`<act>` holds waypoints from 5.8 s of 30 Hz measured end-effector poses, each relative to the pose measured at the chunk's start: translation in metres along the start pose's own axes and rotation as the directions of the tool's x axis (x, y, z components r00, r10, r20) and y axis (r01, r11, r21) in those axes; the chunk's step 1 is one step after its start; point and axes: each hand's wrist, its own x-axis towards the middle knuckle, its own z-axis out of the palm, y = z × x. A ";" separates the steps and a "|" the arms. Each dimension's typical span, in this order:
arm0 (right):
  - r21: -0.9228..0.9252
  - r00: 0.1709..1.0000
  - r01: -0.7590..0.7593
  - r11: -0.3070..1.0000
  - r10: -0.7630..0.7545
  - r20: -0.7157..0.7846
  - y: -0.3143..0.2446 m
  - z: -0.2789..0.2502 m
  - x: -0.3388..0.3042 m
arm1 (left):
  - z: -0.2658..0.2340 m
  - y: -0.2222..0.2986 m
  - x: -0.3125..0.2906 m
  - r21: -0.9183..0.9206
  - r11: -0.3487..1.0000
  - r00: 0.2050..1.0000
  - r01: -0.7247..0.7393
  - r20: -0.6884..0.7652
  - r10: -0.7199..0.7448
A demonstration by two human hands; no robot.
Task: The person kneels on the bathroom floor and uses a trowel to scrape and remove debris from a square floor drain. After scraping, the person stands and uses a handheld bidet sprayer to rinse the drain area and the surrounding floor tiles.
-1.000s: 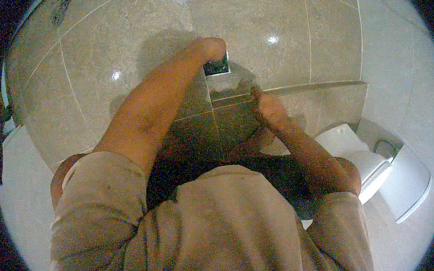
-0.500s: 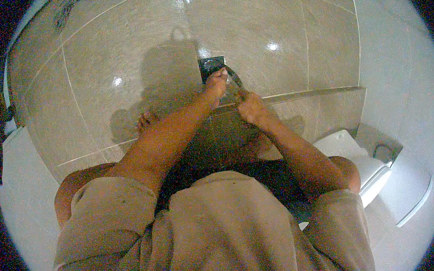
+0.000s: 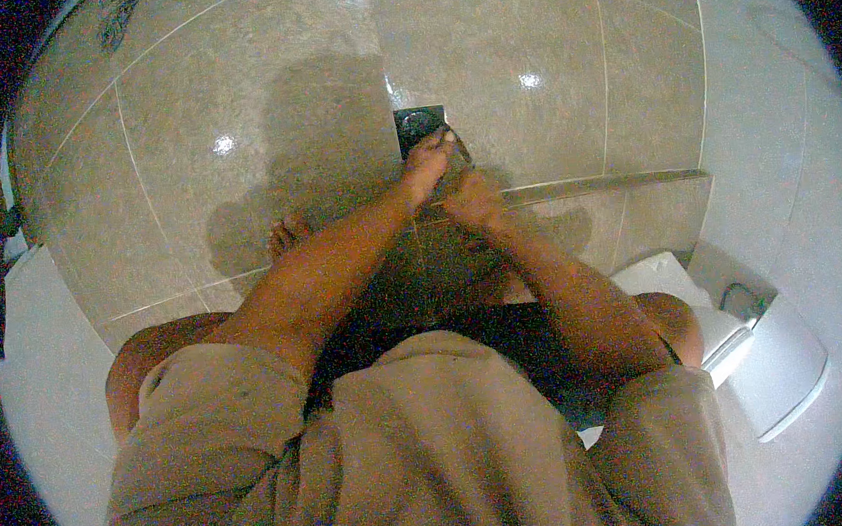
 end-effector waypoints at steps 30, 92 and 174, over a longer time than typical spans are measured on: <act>-0.248 0.981 0.174 0.953 -0.191 -0.045 -0.020 -0.038 -0.036 | 0.006 -0.022 0.006 -0.022 0.983 0.941 -0.184 -0.292 0.170; 0.562 0.537 0.211 0.800 0.386 -0.750 0.139 0.028 0.180 | -0.032 -0.040 0.056 0.982 -0.129 0.918 -0.140 0.177 0.355; 0.777 0.541 -0.103 0.621 0.691 -0.480 -0.030 0.084 0.092 | -0.031 0.126 0.144 0.622 -0.410 0.742 -0.667 0.600 -0.298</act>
